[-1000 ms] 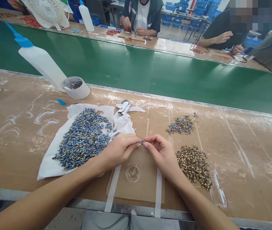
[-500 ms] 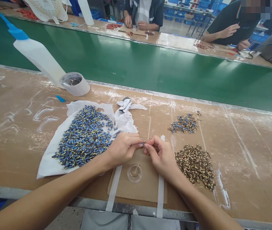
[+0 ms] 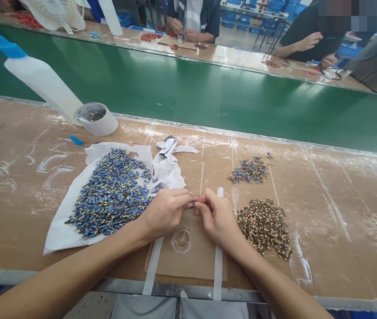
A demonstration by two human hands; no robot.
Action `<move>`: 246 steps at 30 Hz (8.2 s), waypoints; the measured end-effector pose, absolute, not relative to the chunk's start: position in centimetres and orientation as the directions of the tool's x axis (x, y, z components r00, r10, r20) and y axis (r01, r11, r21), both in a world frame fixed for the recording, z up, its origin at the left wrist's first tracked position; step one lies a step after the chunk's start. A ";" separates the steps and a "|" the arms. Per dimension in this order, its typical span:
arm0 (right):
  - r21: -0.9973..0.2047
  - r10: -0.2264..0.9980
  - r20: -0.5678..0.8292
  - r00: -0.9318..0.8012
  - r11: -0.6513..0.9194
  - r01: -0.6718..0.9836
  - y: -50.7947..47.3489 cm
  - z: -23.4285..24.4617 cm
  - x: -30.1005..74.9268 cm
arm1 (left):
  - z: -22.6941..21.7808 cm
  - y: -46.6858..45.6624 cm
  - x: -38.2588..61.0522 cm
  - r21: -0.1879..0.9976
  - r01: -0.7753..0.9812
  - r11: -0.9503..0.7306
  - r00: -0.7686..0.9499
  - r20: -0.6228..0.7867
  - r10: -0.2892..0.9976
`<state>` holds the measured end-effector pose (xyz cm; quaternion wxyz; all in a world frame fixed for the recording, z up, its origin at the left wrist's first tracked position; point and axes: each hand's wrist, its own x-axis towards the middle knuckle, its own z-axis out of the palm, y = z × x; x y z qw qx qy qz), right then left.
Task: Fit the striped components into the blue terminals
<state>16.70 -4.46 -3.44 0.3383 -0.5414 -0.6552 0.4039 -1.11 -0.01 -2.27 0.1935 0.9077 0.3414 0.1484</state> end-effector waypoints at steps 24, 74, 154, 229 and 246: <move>-0.704 0.856 0.288 0.429 -0.115 0.701 0.0 -2.2 27.0 | 1.7 4.5 -10.1 0.360 0.857 -0.369 0.458 -0.204 0.865; -0.925 0.797 -0.217 -0.563 0.017 0.379 -5.1 0.9 17.5 | 3.2 2.9 -5.9 0.708 0.572 -0.414 0.615 -0.036 0.788; -0.900 0.985 0.167 -0.039 0.169 0.403 -5.4 -0.6 18.4 | -1.0 0.5 -1.8 0.943 0.282 -0.176 0.716 -0.085 0.693; -0.444 0.943 -0.245 -0.226 0.098 0.891 -4.4 1.7 22.6 | -0.8 1.2 -2.0 0.926 0.332 -0.178 0.690 -0.110 0.715; -0.537 0.946 -0.154 -0.285 0.162 0.828 -3.9 1.4 23.6 | -0.5 1.2 -2.2 0.940 0.323 -0.109 0.642 -0.133 0.755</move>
